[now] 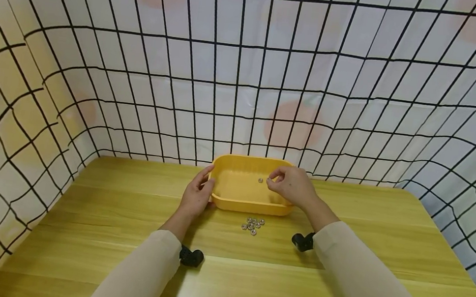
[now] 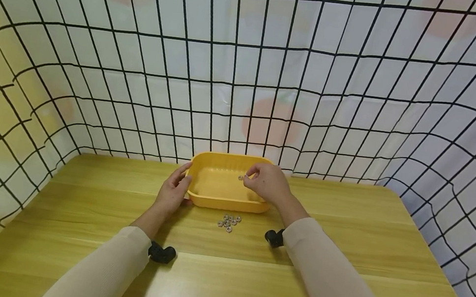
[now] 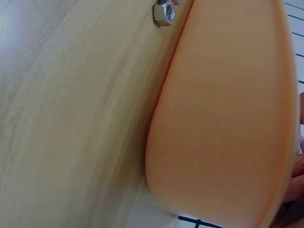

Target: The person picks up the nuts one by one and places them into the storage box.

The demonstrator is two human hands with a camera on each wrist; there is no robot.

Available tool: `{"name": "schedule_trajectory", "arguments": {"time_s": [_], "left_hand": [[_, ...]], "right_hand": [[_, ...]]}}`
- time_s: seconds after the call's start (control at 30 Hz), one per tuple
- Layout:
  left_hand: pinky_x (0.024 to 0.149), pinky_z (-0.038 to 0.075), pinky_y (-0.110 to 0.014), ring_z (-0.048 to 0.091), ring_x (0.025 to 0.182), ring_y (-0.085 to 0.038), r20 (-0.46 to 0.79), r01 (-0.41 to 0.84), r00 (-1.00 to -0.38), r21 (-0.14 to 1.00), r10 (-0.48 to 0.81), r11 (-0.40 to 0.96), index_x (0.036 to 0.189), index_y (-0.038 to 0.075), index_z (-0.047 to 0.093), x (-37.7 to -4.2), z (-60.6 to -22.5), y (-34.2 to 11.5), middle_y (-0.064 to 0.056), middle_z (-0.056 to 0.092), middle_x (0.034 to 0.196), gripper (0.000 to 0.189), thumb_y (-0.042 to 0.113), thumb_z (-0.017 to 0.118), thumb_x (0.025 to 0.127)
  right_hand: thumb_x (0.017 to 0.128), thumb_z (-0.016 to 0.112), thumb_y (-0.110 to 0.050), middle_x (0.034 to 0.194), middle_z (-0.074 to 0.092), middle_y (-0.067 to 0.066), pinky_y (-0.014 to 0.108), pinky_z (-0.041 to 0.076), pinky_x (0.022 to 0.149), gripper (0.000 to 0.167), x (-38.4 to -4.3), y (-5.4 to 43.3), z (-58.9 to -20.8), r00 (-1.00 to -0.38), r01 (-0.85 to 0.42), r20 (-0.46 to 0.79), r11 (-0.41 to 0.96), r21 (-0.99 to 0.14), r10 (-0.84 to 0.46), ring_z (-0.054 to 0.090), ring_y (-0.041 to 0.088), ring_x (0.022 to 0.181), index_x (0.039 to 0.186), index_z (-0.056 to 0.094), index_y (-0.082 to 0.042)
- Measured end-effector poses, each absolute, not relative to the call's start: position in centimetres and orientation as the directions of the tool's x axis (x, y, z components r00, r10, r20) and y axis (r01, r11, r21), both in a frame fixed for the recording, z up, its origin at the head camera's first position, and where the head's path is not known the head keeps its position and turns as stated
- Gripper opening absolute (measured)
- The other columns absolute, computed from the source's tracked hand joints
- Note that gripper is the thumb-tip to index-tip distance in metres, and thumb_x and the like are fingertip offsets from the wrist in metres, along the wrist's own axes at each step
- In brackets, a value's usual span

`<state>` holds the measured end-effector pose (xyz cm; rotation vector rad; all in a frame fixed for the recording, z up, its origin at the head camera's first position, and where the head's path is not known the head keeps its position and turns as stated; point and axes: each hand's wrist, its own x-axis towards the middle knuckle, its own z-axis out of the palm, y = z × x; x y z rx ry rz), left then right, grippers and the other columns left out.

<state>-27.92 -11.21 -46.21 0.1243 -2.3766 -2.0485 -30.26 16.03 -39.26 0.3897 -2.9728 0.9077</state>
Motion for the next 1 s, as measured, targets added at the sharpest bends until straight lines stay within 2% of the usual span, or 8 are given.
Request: {"name": "schedule_trajectory", "arguments": {"time_s": [0.2,0.4,0.63,0.8,1.0], "left_hand": [[0.057,0.057,-0.023,0.061,0.117,-0.031,-0.049,-0.058,-0.997,0.988,-0.066,0.145,0.151,0.041,0.047,-28.0,-46.4,-11.2,-0.010,0.046,0.155,0.046,0.032,0.051,0.107],[0.057,0.057,-0.023,0.062,0.112,-0.031,-0.042,-0.050,-0.997,0.989,-0.060,0.142,0.151,0.041,0.047,-28.0,-46.4,-11.3,-0.009,0.047,0.154,0.045,0.032,0.051,0.107],[0.059,0.058,-0.024,0.061,0.117,-0.034,-0.043,-0.048,-0.998,0.990,-0.045,0.133,0.153,0.037,0.046,-27.9,-46.2,-11.3,-0.012,0.046,0.155,0.046,0.032,0.051,0.107],[0.059,0.058,-0.023,0.060,0.116,-0.032,-0.044,-0.051,-0.998,0.990,-0.055,0.133,0.152,0.039,0.047,-28.0,-46.4,-11.3,-0.010,0.046,0.155,0.046,0.034,0.051,0.107],[0.059,0.058,-0.024,0.059,0.119,-0.032,-0.042,-0.048,-0.998,0.990,-0.047,0.129,0.153,0.038,0.046,-27.9,-46.4,-11.4,-0.011,0.043,0.158,0.047,0.034,0.051,0.107]], "right_hand": [[0.093,0.069,-0.031,0.090,0.069,0.004,0.029,0.047,0.062,0.020,-30.8,15.6,-39.8,-0.970,-0.228,0.065,0.794,-0.564,-0.232,0.056,0.015,0.065,0.100,0.075,-0.013],[0.093,0.069,-0.030,0.089,0.069,0.005,0.028,0.046,0.060,0.021,-31.4,15.2,-40.0,-0.972,-0.227,0.063,0.825,-0.518,-0.228,0.054,0.015,0.063,0.101,0.075,-0.011],[0.092,0.070,-0.031,0.093,0.071,0.006,0.029,0.048,0.064,0.023,-31.8,14.7,-40.2,-0.972,-0.230,0.071,0.835,-0.500,-0.225,0.058,0.016,0.070,0.101,0.076,-0.011],[0.092,0.070,-0.034,0.092,0.072,0.005,0.030,0.048,0.064,0.024,-32.0,14.5,-40.4,-0.973,-0.227,0.077,0.844,-0.486,-0.217,0.058,0.017,0.069,0.099,0.076,-0.011],[0.093,0.071,-0.033,0.100,0.075,0.007,0.029,0.048,0.061,0.022,-32.0,14.1,-40.4,-0.978,-0.202,0.063,0.825,-0.528,-0.199,0.058,0.016,0.067,0.098,0.076,-0.012]]}}
